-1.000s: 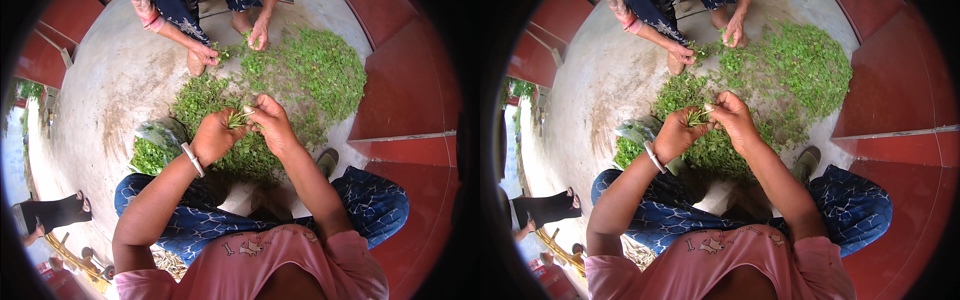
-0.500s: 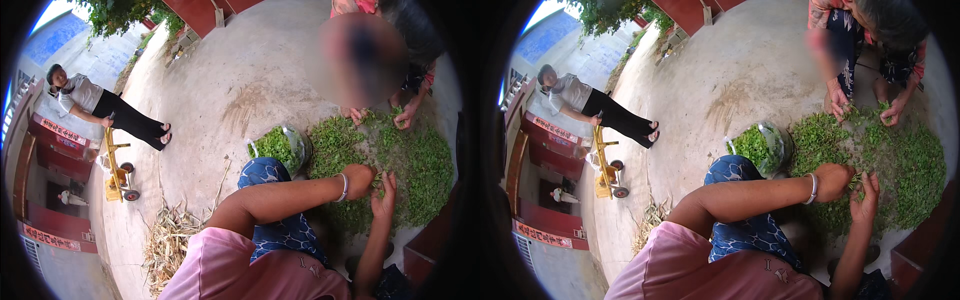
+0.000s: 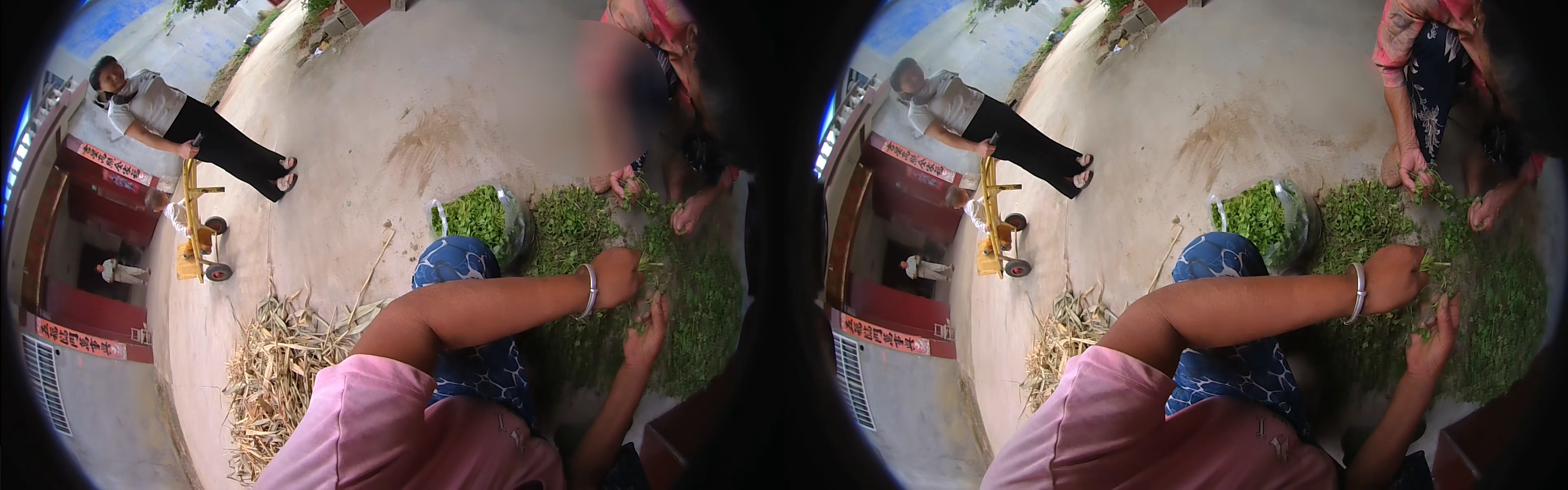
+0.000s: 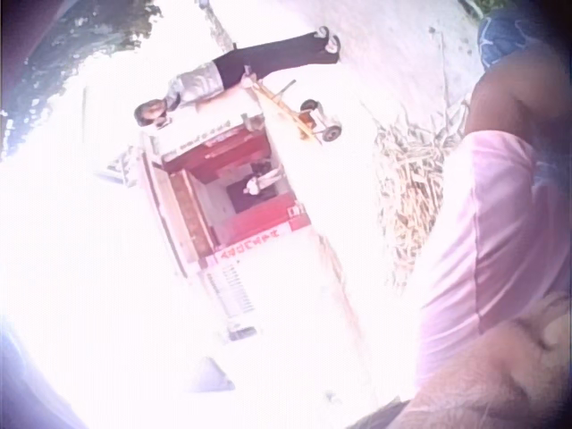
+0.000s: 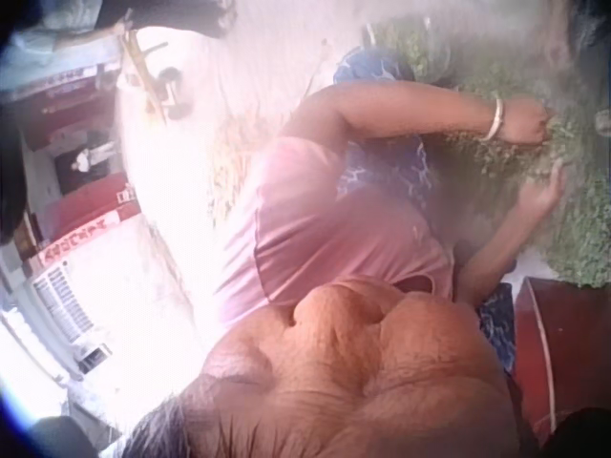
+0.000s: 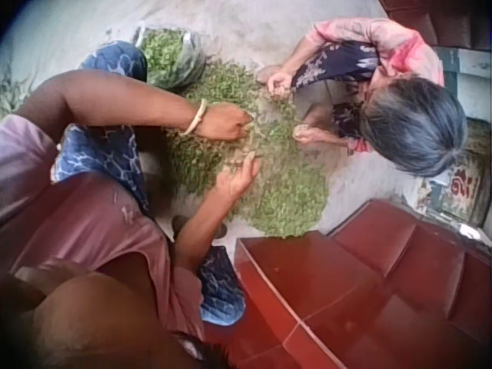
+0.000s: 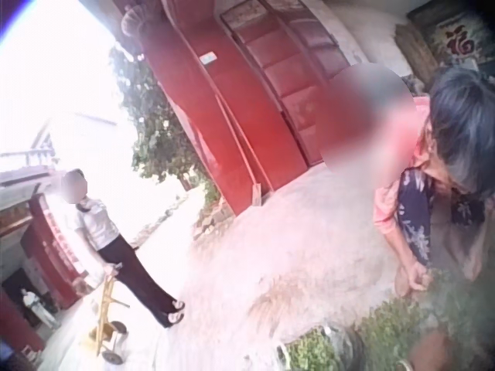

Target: The person sits on the floor and sorts through a large pile of green leafy herbs, picking up stems and separating leaves by hand. They place the separated leaves into a plastic bag while discarding stems onto the floor.

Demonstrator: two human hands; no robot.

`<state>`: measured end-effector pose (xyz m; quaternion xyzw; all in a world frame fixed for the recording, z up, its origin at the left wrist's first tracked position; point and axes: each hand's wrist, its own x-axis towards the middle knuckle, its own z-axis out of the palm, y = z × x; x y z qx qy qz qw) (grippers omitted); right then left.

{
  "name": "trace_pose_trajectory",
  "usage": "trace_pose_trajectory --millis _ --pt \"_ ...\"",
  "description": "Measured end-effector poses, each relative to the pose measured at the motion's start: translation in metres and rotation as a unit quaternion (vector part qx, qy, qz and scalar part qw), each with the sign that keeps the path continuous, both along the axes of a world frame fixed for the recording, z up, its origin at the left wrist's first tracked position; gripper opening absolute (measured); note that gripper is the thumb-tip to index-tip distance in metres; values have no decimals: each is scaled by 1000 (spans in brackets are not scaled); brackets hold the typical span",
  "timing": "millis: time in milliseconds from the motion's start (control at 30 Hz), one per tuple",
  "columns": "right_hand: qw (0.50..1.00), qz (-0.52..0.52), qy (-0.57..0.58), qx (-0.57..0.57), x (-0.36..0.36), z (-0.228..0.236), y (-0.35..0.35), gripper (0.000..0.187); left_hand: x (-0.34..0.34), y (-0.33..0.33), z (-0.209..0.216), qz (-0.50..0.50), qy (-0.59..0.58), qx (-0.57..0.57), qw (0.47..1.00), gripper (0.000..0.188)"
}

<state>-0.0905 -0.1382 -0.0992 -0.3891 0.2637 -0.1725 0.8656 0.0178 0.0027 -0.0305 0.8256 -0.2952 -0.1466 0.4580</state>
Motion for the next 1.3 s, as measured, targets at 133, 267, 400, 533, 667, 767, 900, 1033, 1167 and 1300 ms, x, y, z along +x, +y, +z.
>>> trace_pose_trajectory --millis 133,267,400,533,667,767,900,1033,1167,1300 --pt "998 54 -33 20 2 19 -23 23 23 -5 11 -61 65 -118 989 20" --pt "783 371 198 -458 -8 -60 -52 40 24 5 50 1 267 -162 950 19" --pt "769 173 380 -485 -66 -130 -118 42 18 8 55 4 320 -185 929 20" --pt "688 202 506 -480 -121 -161 -132 40 22 5 44 7 361 -192 913 15" --pt "617 164 510 -576 -142 -186 -73 37 19 0 49 -8 359 -169 918 16" --pt "581 228 525 -579 -135 -184 -63 27 12 -7 52 59 355 -173 917 15" --pt "596 199 573 -526 -138 -155 -102 19 17 -6 44 49 372 -198 905 15" --pt "581 86 520 -621 -133 -146 -114 17 14 -11 44 88 326 -143 930 19" --pt "607 142 462 -630 -91 -148 -91 21 11 -14 42 80 297 -115 944 22" --pt "568 160 500 -634 -49 -159 -81 24 5 -13 43 61 268 -88 958 21"
